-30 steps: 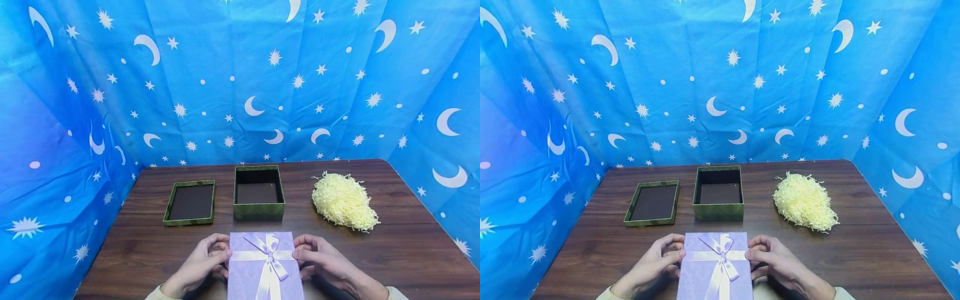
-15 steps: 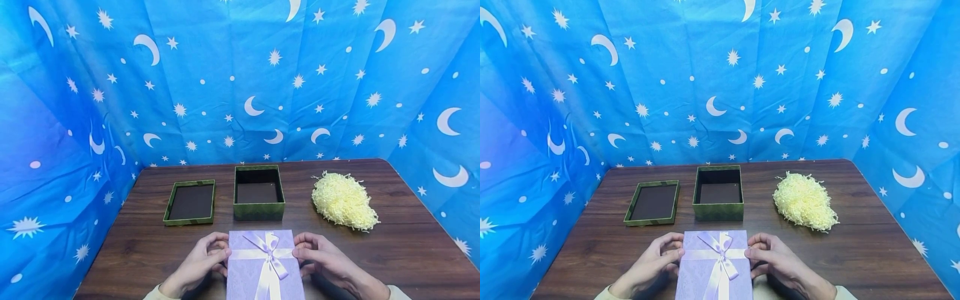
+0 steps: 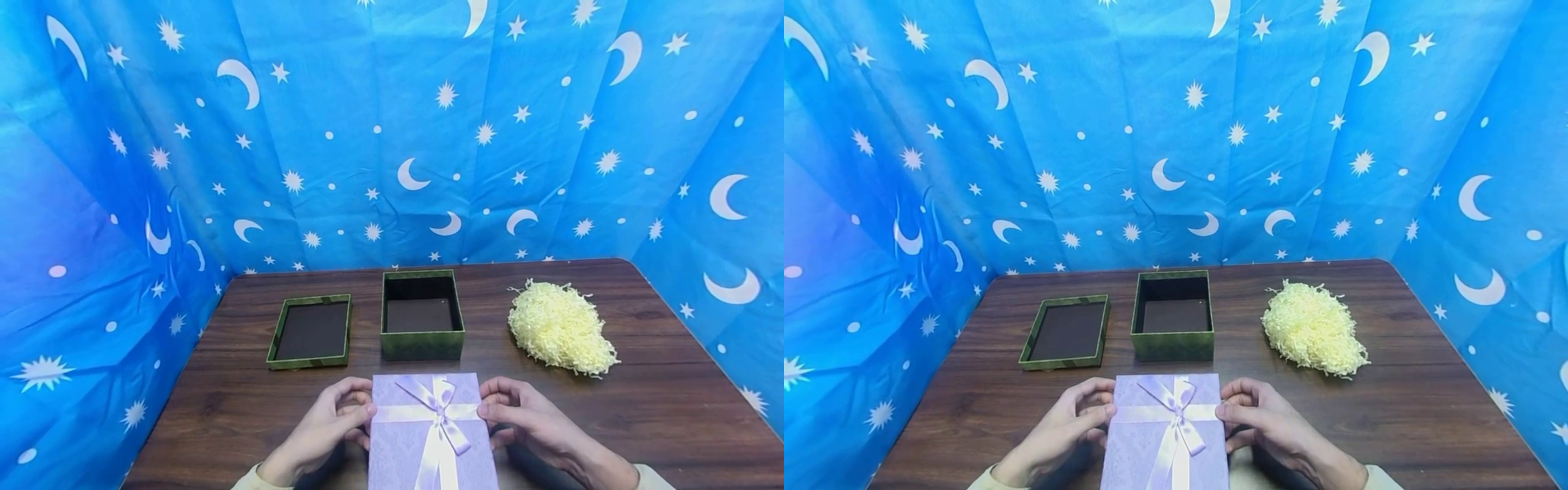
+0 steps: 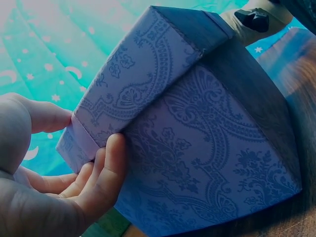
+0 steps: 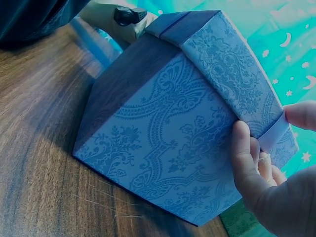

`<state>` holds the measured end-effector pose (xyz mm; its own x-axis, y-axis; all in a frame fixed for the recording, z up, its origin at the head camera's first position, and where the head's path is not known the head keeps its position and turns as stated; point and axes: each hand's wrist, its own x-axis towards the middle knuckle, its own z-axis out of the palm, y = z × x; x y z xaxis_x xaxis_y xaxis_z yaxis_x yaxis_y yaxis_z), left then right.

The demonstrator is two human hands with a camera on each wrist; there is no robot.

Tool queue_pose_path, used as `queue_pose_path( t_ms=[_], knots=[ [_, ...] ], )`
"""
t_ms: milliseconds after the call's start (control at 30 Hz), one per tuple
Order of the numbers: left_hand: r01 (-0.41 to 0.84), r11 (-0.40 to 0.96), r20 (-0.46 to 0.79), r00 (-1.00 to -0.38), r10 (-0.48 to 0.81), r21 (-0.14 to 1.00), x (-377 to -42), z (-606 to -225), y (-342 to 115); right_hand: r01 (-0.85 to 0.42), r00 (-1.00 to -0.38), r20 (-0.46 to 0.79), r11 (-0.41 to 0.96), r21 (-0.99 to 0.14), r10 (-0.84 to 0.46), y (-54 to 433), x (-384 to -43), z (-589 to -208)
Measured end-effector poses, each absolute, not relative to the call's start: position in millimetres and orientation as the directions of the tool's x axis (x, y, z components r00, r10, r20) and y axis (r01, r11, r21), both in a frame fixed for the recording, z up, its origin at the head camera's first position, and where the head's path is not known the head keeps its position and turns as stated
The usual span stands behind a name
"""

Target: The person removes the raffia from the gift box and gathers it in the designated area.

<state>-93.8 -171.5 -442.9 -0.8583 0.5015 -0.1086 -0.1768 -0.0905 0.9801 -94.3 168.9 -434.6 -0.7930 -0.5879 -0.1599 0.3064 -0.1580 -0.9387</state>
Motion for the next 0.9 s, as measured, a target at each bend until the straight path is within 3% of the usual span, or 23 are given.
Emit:
queue_pose_path(
  t_ms=[900],
  knots=[
    [-0.13,-0.102,-0.064,-0.87,0.488,0.986,-98,-428,-170,0.259,-0.808,-0.119,-0.167,-0.951,-0.577,169,-96,-418]
  ],
)
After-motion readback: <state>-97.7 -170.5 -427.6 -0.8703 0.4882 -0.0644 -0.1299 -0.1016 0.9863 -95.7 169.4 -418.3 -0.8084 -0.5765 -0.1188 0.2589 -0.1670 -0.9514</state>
